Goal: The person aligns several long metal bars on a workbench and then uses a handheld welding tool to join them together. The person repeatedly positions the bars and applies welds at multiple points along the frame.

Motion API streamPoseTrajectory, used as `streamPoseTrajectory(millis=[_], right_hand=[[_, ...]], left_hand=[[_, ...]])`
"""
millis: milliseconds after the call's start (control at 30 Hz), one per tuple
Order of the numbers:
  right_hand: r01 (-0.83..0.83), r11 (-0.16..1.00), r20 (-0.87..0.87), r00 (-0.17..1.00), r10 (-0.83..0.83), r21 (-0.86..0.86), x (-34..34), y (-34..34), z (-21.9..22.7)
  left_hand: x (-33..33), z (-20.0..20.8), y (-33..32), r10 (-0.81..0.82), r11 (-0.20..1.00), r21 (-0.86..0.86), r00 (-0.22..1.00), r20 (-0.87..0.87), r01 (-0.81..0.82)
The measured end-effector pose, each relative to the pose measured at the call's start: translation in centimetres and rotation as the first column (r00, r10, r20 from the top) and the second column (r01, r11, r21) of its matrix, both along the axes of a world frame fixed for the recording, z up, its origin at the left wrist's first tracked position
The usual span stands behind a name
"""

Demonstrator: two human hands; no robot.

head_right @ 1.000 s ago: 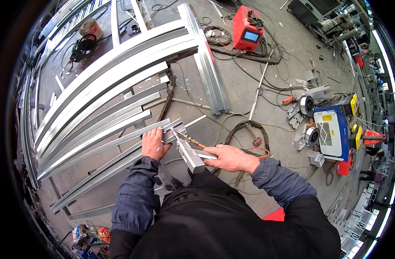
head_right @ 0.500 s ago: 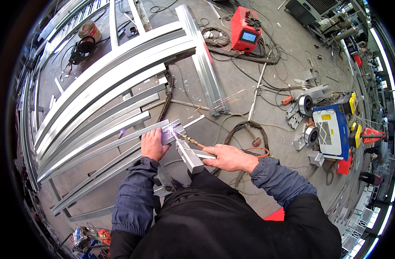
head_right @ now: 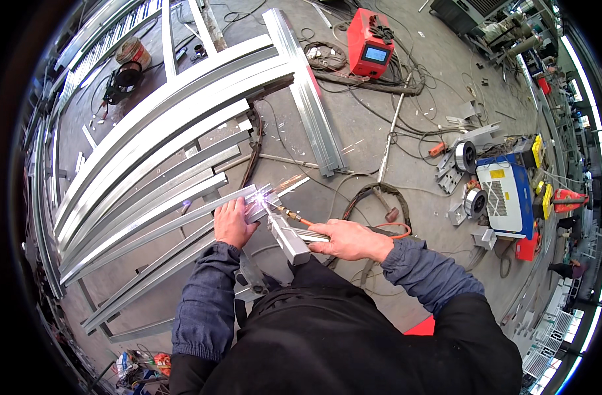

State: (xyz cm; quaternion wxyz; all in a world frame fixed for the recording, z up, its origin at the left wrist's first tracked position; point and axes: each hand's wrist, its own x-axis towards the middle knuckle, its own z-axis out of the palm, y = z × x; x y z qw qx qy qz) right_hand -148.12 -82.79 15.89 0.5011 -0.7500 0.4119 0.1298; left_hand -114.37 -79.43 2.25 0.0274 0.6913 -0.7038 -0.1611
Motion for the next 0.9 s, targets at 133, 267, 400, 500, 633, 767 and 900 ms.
streamPoseTrajectory(millis=[133,267,400,500,633,767,900], right_hand=[[0.012,1.000,-0.009,1.000,-0.012,0.004,0.0,-0.1,0.4],[0.025,1.000,-0.016,1.000,-0.025,-0.012,-0.2,-0.1,0.1],[0.015,1.000,-0.014,1.000,-0.015,-0.004,-0.4,-0.2,0.1],[0.007,1.000,-0.022,1.000,-0.007,0.012,-0.4,-0.3,0.1],[0.009,1.000,-0.022,1.000,-0.008,0.011,-0.6,-0.3,-0.2],[0.010,0.999,-0.029,1.000,-0.009,0.032,-0.6,-0.6,-0.3],[0.026,0.999,-0.029,0.999,-0.025,0.036,-0.7,-0.7,0.0]], left_hand=[[0.1,-0.6,0.1,-0.004,1.000,-0.003,1.000,0.010,0.004],[-0.1,-0.3,0.0,0.006,1.000,0.001,1.000,0.003,-0.006],[-0.1,0.1,-0.1,0.019,0.999,0.039,1.000,-0.017,-0.018],[-0.2,-0.1,0.1,0.028,0.999,0.040,1.000,-0.009,-0.028],[-0.5,-0.1,0.5,0.030,0.999,-0.042,0.999,0.011,-0.030],[-0.3,1.7,1.4,0.013,0.993,-0.118,1.000,0.017,-0.011],[2.2,3.5,4.4,0.115,0.977,-0.168,0.990,-0.085,-0.128]])
